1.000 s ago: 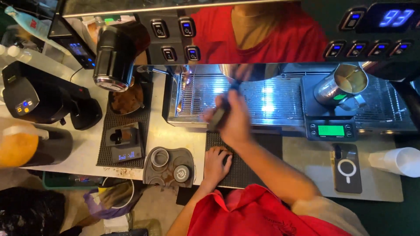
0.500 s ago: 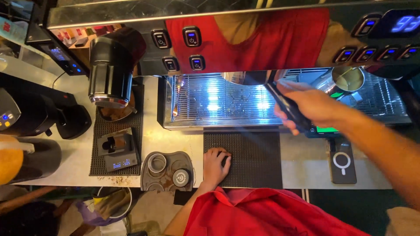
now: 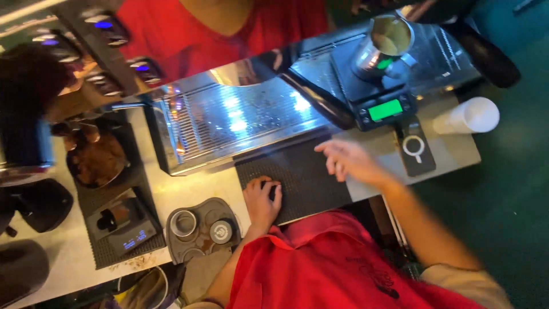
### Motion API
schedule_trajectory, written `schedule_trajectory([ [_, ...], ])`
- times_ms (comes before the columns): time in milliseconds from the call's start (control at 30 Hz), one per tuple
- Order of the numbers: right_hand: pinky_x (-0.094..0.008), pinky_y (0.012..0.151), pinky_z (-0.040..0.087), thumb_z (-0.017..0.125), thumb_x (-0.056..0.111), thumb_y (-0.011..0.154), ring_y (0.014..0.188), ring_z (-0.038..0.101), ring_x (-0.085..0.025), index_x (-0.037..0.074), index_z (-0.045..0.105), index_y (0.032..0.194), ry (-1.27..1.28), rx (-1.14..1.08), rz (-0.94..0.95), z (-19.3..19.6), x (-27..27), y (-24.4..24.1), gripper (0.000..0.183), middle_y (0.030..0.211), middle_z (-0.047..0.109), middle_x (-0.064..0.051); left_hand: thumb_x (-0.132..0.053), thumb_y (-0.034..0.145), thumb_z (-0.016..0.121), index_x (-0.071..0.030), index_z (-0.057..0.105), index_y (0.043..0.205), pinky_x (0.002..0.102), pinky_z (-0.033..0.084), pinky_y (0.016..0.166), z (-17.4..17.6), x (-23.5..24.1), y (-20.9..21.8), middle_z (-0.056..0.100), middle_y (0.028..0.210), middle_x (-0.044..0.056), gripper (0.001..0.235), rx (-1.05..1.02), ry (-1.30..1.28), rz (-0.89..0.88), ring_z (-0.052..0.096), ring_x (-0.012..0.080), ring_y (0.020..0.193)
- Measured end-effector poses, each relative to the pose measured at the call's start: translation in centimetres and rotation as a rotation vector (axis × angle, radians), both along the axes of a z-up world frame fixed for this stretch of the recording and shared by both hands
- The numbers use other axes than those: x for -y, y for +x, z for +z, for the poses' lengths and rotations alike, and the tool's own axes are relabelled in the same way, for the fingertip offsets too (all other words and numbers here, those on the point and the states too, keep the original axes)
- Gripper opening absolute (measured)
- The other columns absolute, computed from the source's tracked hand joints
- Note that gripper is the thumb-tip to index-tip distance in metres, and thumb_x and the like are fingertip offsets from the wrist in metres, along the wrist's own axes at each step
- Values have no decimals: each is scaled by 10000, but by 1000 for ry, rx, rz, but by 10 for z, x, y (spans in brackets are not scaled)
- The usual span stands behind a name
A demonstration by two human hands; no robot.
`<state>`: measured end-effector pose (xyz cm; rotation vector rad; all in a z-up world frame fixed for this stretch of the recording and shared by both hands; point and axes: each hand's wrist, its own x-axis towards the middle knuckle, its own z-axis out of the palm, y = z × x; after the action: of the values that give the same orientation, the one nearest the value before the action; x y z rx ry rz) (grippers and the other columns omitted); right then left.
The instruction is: Preparing an espresso shot by grinding beans, weighing the grounds, tamping them into a portafilter, and using an espresso machine.
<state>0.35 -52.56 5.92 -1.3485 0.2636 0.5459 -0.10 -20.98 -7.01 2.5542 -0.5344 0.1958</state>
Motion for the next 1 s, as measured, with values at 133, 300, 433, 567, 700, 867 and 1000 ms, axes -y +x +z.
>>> schedule_trajectory([
  [133, -345, 615, 582, 640, 346, 1026, 658, 715, -227, 152, 697, 1281, -662, 126, -123, -63, -18, -56, 326, 776, 723, -67, -382, 906, 709, -335, 736, 939, 398, 455, 864, 3, 9, 3, 639, 1093, -71, 64, -12, 74, 44, 599, 227, 1124],
  [300, -299, 676, 604, 672, 387, 1014, 754, 757, -173, 308, 781, 1160, -862, 205, -191, -112, 10, -83, 199, 853, 797, 40, -380, 936, 713, -314, 743, 967, 391, 440, 849, 30, 49, 2, 668, 1096, -49, 79, -48, 127, 136, 628, 240, 1090],
  [433, -342, 713, 618, 687, 303, 995, 788, 761, -223, 249, 805, 1036, -927, 424, -236, -117, 55, -82, 137, 854, 799, 13, -371, 921, 719, -313, 740, 1033, 443, 468, 917, 35, 116, -5, 660, 1159, -28, 128, -133, 36, 151, 620, 273, 1164],
  [567, -386, 776, 605, 699, 310, 997, 935, 728, -294, 239, 784, 1090, -924, 559, -265, -117, 95, -58, 144, 939, 785, -34, -351, 929, 718, -251, 719, 1145, 507, 389, 1081, 29, 179, -12, 634, 1269, 44, 238, -164, -68, 118, 561, 318, 1281],
  [700, -448, 760, 613, 692, 300, 1005, 886, 723, -371, 152, 791, 1042, -855, 640, -221, -101, 125, -37, 181, 909, 787, -119, -365, 915, 732, -242, 674, 1228, 547, 288, 1170, 19, 213, -21, 579, 1324, 50, 341, -112, 10, 164, 482, 305, 1367],
  [867, -450, 858, 560, 651, 268, 1035, 925, 720, -341, 130, 766, 1044, -782, 753, -158, -98, 137, -28, 180, 937, 767, -108, -402, 890, 743, -239, 699, 1145, 548, 288, 1183, -2, 221, -16, 603, 1251, 23, 306, 19, 29, 256, 514, 276, 1331],
  [1000, -520, 936, 513, 658, 259, 1011, 1052, 675, -406, 103, 718, 1164, -764, 762, -48, -95, 134, -39, 226, 1120, 722, -159, -437, 899, 751, -238, 683, 1159, 568, 296, 1187, -4, 226, -20, 587, 1254, 36, 334, 53, 48, 283, 514, 296, 1336],
])
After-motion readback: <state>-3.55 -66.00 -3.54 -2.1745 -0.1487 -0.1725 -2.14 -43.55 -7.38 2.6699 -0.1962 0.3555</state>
